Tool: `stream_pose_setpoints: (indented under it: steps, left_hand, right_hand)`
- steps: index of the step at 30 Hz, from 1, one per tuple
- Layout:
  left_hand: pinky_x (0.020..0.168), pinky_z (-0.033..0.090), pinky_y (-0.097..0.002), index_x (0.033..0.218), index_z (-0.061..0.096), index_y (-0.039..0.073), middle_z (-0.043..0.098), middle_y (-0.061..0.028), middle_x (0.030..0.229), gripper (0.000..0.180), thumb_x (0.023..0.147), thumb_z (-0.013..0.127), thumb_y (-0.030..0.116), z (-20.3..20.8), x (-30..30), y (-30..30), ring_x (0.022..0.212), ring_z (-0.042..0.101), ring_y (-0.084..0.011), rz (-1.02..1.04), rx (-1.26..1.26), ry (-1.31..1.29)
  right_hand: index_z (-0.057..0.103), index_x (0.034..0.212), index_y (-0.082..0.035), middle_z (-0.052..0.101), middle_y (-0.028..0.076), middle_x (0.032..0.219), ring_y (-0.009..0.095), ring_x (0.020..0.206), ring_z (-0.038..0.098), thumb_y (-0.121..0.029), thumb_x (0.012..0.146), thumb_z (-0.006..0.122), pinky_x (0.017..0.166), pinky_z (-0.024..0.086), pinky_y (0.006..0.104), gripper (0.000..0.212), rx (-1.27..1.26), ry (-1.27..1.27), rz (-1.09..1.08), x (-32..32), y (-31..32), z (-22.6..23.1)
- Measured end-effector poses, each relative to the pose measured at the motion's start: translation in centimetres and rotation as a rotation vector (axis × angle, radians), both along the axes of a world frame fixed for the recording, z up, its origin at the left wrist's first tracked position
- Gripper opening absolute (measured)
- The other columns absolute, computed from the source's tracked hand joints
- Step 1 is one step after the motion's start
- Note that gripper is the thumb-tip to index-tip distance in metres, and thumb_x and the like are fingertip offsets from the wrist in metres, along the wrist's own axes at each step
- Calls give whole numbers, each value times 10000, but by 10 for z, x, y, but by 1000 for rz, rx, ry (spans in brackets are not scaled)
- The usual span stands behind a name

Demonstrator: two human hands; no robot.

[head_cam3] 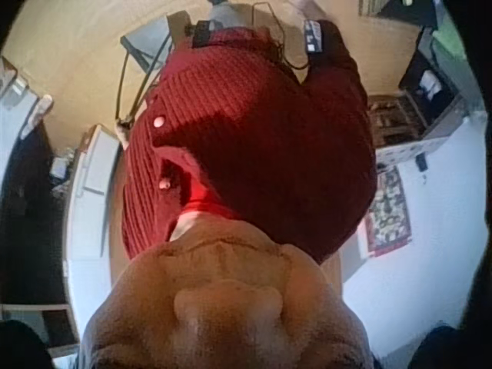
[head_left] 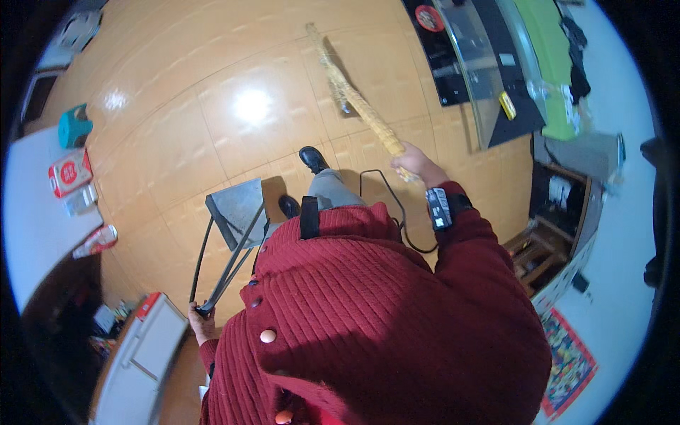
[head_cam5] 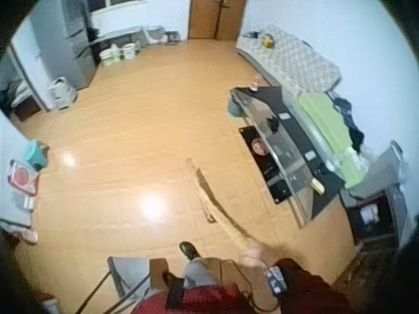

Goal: The person sweeps a tiled floor with a straw broom while holding a dustpan in the other hand. They move around furniture and a bed, sweeping debris toward a central area. The person briefly picks up a small white object from the floor and places it on a nearby table before resuming sweeping.

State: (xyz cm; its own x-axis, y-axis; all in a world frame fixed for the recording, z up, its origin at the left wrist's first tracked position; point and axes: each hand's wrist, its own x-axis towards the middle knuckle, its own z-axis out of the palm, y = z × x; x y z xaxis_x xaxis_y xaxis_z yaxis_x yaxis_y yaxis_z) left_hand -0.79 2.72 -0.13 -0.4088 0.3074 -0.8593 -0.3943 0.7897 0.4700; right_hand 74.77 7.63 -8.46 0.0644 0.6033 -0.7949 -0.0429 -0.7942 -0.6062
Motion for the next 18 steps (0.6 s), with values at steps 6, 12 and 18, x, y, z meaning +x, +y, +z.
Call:
stream_pose_setpoints:
  steps: [6, 12, 18]
  left_hand:
    - [682, 441, -395, 740, 472, 140, 573, -37, 764, 175, 729, 600, 260, -21, -12, 69, 843, 584, -208, -150, -11, -45]
    - [691, 451, -357, 742, 491, 137, 583, -36, 759, 157, 722, 608, 240, -20, -14, 106, 832, 588, -187, -289, 4, -31]
    - [687, 424, -353, 763, 504, 142, 547, 1, 765, 145, 725, 605, 239, -18, -16, 111, 840, 570, -164, -447, 84, 51]
  right_hand:
    - [337, 1204, -81, 460, 57, 571, 141, 438, 469, 12, 681, 561, 354, 387, 293, 576, -139, -126, -430, -44, -158, 34]
    - [381, 1160, -85, 460, 73, 564, 153, 435, 471, -39, 698, 576, 360, 383, 298, 503, -426, -192, -656, -135, -298, -2]
    - [441, 730, -78, 464, 45, 535, 147, 402, 424, -171, 790, 504, 384, 359, 277, 126, -390, 303, -873, -174, -364, -81]
